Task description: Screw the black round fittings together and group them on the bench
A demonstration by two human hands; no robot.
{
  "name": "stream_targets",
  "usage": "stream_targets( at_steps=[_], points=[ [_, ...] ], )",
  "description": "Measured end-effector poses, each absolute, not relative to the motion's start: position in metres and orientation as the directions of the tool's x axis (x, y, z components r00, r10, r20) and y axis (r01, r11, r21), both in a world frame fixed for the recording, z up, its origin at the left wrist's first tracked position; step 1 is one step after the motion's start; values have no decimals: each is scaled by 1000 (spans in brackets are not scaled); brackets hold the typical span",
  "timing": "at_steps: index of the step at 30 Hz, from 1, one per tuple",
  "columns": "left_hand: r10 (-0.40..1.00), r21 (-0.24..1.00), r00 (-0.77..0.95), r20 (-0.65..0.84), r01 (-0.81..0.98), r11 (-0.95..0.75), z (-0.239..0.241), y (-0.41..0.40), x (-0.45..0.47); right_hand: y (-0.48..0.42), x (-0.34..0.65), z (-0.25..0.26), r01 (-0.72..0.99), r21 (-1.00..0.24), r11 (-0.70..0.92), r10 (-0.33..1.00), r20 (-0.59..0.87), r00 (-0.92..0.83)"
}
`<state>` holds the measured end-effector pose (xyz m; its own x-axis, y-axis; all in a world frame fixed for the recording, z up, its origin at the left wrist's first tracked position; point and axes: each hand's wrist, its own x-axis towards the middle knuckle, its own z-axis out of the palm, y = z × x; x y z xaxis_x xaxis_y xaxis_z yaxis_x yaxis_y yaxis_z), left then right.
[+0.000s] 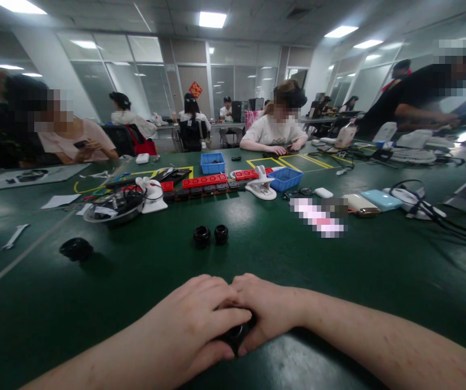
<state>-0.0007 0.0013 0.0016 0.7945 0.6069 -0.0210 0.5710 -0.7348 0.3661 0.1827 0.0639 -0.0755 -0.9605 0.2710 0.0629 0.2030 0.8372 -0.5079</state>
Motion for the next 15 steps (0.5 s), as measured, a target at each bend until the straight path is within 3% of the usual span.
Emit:
stream_targets(
  at_steps=[7, 15],
  points=[
    [499, 401, 864, -74, 484, -778, -1, 7, -3, 63, 181, -75, 232, -444, 866, 281, 47, -959],
    [557, 384, 826, -84, 542, -747, -7, 6, 1, 62, 182, -73, 254, -436, 863, 301, 41, -953]
  ],
)
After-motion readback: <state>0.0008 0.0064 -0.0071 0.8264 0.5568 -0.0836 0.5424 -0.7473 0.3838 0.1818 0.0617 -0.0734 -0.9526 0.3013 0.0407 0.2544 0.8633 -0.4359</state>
